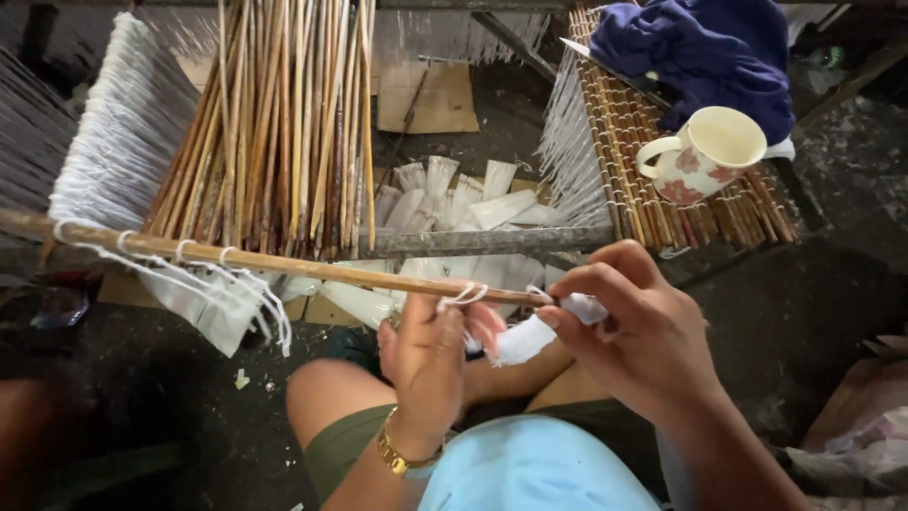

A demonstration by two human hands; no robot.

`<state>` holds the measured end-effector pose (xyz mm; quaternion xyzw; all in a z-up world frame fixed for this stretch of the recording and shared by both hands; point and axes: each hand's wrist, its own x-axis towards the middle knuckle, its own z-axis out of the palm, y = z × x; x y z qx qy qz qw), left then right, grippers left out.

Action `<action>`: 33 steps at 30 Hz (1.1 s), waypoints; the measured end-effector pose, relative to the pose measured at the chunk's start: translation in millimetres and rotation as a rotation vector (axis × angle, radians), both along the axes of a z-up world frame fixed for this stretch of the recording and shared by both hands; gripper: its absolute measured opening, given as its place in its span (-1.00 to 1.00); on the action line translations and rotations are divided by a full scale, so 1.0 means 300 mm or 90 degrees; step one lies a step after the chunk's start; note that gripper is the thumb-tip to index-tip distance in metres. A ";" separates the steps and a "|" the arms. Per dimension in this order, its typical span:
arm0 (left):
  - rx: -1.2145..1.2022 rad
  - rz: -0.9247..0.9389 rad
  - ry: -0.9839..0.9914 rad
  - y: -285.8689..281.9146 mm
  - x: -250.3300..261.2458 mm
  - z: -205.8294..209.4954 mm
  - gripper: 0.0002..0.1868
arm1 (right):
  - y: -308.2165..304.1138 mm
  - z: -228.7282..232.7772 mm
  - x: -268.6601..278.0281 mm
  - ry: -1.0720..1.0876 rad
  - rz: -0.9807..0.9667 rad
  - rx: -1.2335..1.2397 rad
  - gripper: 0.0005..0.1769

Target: Tying white fibrous material onto thin wooden rods, likely for candle wicks or incense.

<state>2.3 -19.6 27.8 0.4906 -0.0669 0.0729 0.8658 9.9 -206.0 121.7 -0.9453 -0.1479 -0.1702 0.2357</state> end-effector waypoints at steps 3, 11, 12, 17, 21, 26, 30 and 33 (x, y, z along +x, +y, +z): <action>0.115 -0.071 -0.042 -0.004 0.011 0.100 -0.65 | -0.003 0.012 0.001 0.031 0.052 -0.004 -0.79; 0.155 0.059 -0.033 0.022 0.001 0.042 -0.72 | -0.004 0.042 0.004 0.031 0.083 0.025 -0.89; 0.270 0.028 -0.048 0.013 0.004 0.079 -0.84 | -0.003 0.041 0.003 0.034 0.083 0.022 -0.88; 0.422 0.092 -0.111 0.018 0.004 0.032 -0.80 | -0.012 0.030 0.010 0.036 0.091 0.005 -0.85; 0.301 0.033 0.038 0.078 0.000 0.063 -0.72 | -0.032 0.051 0.006 0.032 0.102 0.001 -0.79; 0.427 0.096 -0.100 0.167 0.002 0.021 -0.90 | -0.059 0.041 0.002 0.046 0.082 -0.021 -0.57; 0.255 0.114 -0.102 0.190 -0.001 0.086 -0.77 | -0.051 0.049 -0.003 0.031 0.076 -0.018 -0.63; 0.163 0.034 -0.104 0.163 -0.005 0.095 -0.79 | -0.046 0.056 -0.002 0.027 0.086 -0.016 -0.74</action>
